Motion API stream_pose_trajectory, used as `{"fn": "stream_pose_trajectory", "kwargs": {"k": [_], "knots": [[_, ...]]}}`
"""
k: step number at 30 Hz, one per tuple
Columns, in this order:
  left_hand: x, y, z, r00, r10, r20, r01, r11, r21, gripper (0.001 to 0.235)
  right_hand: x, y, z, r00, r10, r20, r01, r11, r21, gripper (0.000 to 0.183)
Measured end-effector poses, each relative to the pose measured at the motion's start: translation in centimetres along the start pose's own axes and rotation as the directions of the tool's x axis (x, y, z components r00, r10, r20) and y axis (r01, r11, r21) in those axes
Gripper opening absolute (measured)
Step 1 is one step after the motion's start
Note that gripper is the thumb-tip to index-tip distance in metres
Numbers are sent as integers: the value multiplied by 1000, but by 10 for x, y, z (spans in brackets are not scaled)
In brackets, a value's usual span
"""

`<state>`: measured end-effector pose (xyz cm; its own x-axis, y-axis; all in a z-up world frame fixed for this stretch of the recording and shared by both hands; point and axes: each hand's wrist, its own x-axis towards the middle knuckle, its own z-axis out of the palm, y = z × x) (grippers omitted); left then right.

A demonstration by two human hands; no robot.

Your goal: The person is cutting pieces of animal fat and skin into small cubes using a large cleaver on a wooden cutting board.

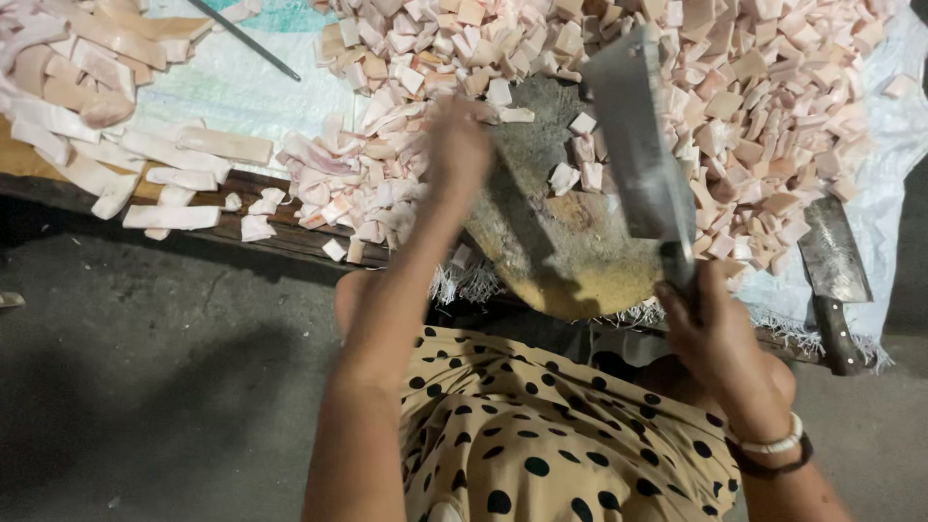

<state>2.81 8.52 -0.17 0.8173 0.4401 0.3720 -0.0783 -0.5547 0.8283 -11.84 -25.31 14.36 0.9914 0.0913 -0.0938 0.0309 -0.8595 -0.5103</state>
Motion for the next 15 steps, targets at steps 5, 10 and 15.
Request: {"fn": "stream_pose_trajectory", "kwargs": {"k": [5, 10, 15], "knots": [[48, -112, -79, 992, -119, -43, 124, 846, 518, 34, 3, -11, 17, 937, 166, 307, -203, 975, 91, 28], [67, -158, -91, 905, -404, 131, 247, 752, 611, 27, -2, 12, 35, 975, -104, 195, 86, 991, 102, 27], [73, -131, -107, 937, -280, 211, 196, 918, 345, 32, 0, 32, 30, 979, -5, 205, -18, 994, 110, 25]]}}
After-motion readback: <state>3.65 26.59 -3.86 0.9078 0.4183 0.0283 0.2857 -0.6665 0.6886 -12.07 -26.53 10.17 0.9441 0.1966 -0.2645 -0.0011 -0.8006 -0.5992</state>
